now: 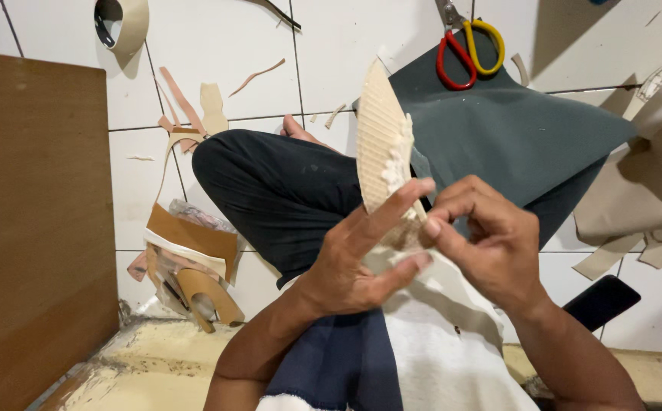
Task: The person sits on the floor and works on a wedge sandal: they press and fit a black polka-dot insole into a beige wedge sole, apply glue from a can, cut a piece of gray-green fabric with scissors, and wrap and press the fabric strip around the edge of the wedge, smoothing and tucking it by hand.
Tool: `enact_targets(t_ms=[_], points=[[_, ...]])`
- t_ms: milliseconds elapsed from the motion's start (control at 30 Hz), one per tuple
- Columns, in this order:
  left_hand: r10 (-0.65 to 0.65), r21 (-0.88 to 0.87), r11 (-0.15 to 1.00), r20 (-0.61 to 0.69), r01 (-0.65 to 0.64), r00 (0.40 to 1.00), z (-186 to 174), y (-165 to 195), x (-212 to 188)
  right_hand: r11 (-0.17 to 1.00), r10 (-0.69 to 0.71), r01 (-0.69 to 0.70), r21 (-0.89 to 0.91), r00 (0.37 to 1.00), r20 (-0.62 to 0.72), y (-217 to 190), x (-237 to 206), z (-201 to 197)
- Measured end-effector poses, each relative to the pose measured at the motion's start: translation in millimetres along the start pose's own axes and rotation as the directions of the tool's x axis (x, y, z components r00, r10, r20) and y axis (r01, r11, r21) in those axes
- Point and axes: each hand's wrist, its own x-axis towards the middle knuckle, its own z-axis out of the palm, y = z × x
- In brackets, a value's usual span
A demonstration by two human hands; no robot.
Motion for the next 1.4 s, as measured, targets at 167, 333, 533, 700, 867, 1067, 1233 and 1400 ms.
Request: enact_targets(t_ms=[167,333,533,700,867,1067,1233,1400], points=[[-0.052,-0.007,0.999,0.049,0.052,0.997,-1,-1,3,0.987,0.095,-0.095,0.13,0.995,0.008,7,5,-3],[-0.17,-0.202,0.966,-0.028,0.161,0.985,3,-6,-1,0.972,0.061,-0.091,0.219,0.988,0.139,0,2,-3],[-0.243,-0.508,0.836,0.001,0.209,0.97,2,-12,-6,0.997,0.069,-0.065,-0.043,0.994,0.089,-5,-8,-1],[-0.258,-0.56,0.803,-0.018,0.205,0.966,5,-12,-6,0.995,0.095,-0.095,0.038,0.995,0.016,1,-12,-2],[-0.264,-0.596,0.784,-0.069,0.172,0.962,11,-10,-5,0.983,0.077,-0.082,0.166,0.996,0.036,5,-10,-6],[-0.283,-0.63,0.756,-0.072,0.176,0.956,15,-10,0,0.998,0.065,-0.065,0.019,0.998,0.01,7,-7,-11],[-0.314,-0.651,0.731,-0.055,0.204,0.948,6,-6,-1,0.981,-0.175,0.182,-0.062,0.98,0.096,0,-2,-18],[-0.282,-0.65,0.735,-0.035,0.192,0.959,1,-2,-2,0.95,-0.236,0.25,-0.185,0.967,0.095,-5,-1,-25]])
